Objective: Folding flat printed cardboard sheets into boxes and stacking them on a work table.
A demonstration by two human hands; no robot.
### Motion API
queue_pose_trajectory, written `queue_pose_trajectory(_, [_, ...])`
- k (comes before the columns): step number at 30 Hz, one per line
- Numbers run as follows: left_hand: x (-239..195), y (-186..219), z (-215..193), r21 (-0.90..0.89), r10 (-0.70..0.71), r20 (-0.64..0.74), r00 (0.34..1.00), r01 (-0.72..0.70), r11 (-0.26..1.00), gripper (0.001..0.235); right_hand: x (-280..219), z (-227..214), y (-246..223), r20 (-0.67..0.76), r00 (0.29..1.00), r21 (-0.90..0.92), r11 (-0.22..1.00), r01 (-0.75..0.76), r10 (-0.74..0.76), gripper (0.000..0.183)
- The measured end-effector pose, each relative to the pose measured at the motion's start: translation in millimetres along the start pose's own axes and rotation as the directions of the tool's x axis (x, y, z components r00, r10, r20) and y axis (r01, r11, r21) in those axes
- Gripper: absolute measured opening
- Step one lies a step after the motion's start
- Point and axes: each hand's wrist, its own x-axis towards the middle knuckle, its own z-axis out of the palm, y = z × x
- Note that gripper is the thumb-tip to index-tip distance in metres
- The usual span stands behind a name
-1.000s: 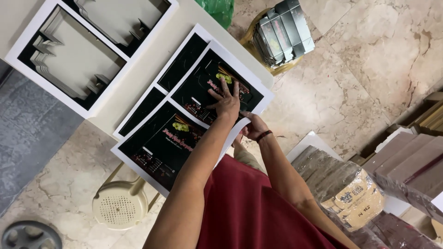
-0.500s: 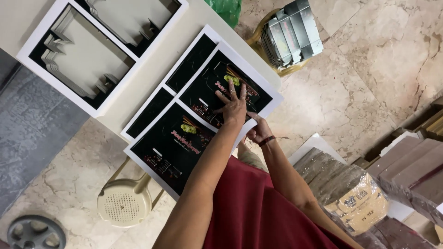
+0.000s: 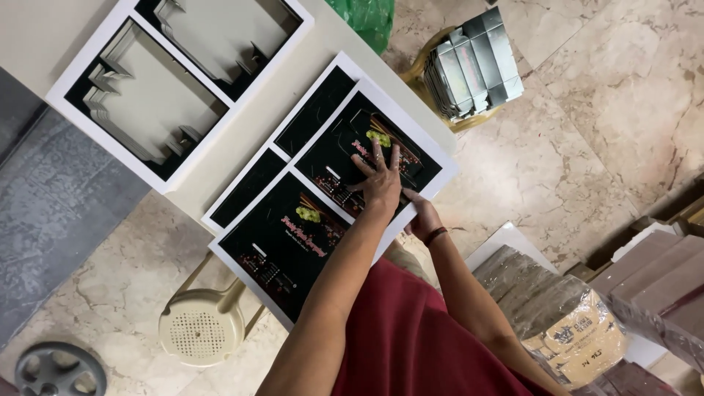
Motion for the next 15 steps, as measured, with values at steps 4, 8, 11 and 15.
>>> queue_pose_trajectory(4, [5,-3,2,-0.025,0.011,0.001,1.0,-0.011,1.0,0.1,58,-27,42,-0.382,0.924,-0.192,0.979,-0.069,-0.01,0.111])
queue_pose_trajectory(8, [15,0,12,-0.018,0.012,-0.013,1.0,-0.012,1.0,0.106,83,-28,54,-0.383,0.918,0.085,0.993,-0.079,0.106,0.082])
queue_pose_trajectory(11, [13,1,11,-0.002,0.0,-0.003,1.0,0.0,1.0,0.119,97,-40,62,-0.322,0.923,0.266,0.956,-0.124,0.21,0.053])
queue_pose_trajectory(15, [24,1,22,-0.009,0.0,-0.026,1.0,0.0,1.0,0.112,131,-64,90,-0.39,0.918,0.097,0.994,-0.042,0.076,0.052])
